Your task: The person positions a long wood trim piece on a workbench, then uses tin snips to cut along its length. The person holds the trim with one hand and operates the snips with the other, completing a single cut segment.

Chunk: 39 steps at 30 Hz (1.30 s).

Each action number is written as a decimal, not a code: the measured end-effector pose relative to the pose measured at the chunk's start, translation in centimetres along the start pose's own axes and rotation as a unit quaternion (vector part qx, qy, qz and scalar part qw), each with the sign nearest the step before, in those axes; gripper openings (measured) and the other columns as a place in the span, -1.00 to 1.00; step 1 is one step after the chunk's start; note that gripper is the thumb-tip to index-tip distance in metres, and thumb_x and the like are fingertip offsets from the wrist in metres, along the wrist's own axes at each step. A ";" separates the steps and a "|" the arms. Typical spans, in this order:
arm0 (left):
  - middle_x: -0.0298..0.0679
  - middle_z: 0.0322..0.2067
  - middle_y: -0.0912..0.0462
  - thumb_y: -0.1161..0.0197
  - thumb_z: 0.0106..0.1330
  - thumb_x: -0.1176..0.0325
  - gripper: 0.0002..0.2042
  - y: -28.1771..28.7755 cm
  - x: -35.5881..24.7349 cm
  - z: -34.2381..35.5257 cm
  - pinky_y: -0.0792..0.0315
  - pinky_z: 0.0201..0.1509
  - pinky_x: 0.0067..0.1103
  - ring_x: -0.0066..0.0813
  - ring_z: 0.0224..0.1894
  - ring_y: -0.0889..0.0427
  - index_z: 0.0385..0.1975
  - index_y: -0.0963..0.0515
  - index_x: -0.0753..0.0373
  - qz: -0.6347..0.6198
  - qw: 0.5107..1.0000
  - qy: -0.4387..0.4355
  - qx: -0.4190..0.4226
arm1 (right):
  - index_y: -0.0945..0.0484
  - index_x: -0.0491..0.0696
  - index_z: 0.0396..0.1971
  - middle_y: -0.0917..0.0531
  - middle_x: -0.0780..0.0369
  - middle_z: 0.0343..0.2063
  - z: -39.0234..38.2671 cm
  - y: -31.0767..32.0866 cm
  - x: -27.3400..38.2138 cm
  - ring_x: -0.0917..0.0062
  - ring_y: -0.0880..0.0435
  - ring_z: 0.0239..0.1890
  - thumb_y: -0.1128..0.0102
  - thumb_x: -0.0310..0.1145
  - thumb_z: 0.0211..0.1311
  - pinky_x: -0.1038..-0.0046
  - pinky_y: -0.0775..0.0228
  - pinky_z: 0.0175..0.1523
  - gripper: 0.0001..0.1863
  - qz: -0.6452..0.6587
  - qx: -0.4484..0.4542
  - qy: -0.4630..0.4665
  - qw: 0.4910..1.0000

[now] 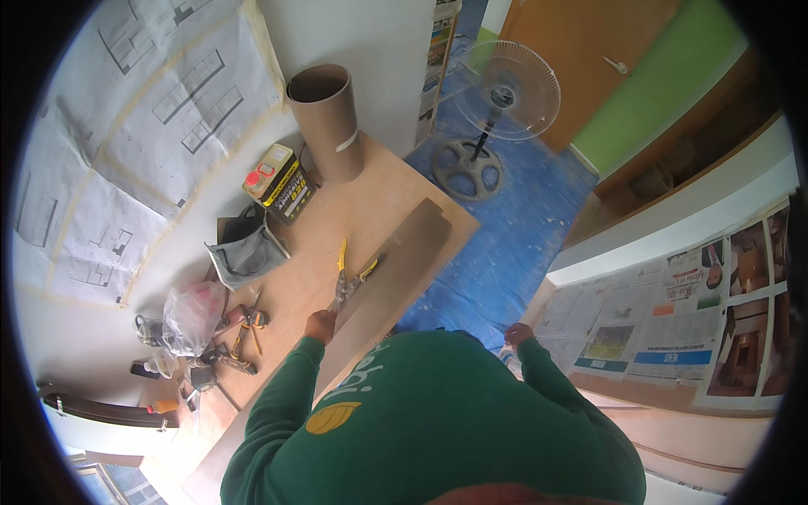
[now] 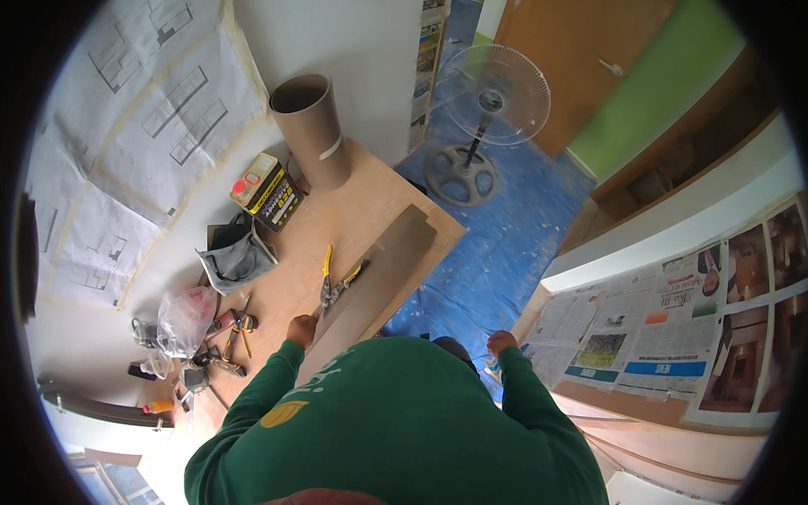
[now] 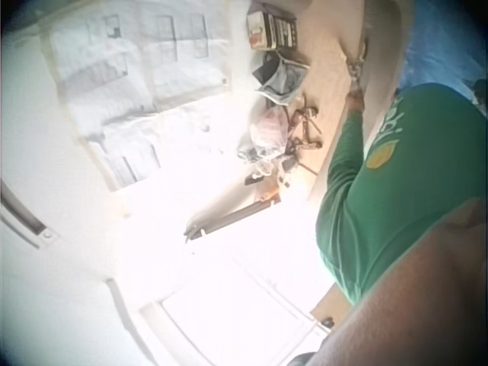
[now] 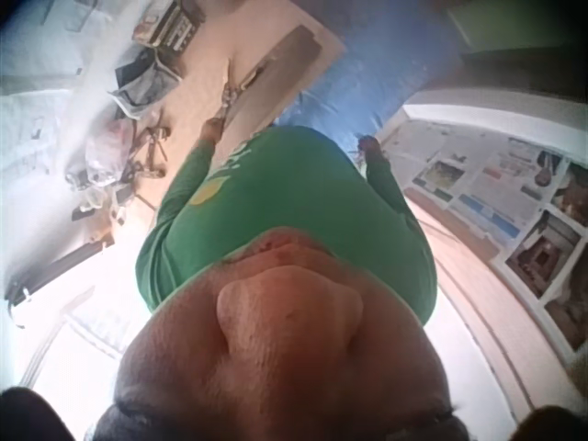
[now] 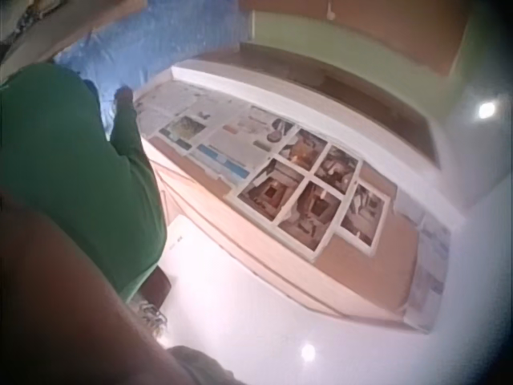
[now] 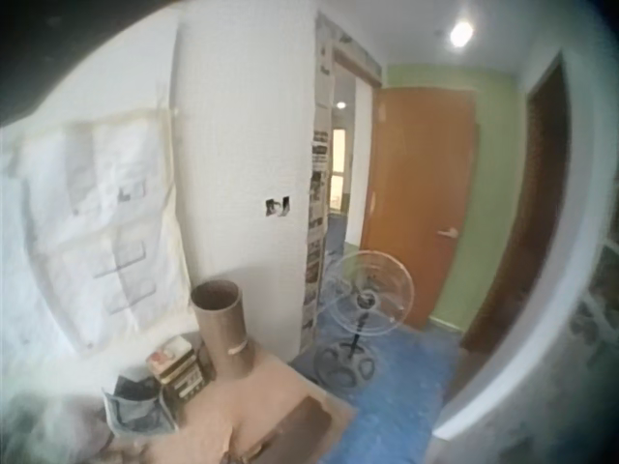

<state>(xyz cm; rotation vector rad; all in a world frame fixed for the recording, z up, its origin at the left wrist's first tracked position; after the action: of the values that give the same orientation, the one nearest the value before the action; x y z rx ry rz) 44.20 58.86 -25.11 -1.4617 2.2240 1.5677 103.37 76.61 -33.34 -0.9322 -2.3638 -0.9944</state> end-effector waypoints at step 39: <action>-0.08 -0.47 -0.74 -0.27 0.38 0.10 -0.59 -37.1 -15.1 -28.5 -0.62 -0.49 -0.40 -0.28 -0.55 -0.73 -0.31 -0.65 0.46 -0.474 0.587 0.590 -0.287 | -0.59 -0.15 0.04 -0.65 0.20 -0.32 16.4 -9.5 50.9 0.57 -0.62 -0.42 -0.37 -0.34 0.26 0.44 -0.56 -0.31 -0.61 -0.308 0.495 0.353 0.732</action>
<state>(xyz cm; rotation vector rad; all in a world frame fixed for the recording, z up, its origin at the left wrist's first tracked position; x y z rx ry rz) 91.36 45.81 -29.68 -3.6551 0.2691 0.8413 59.53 105.24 -18.84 0.5890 -1.9979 -0.0543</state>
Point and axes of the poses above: each hand's wrist, its own z-axis towards the middle knuckle, its own y-axis out of the back of the hand, x = y × z, the point moved 2 cm from there along z, towards the middle knuckle
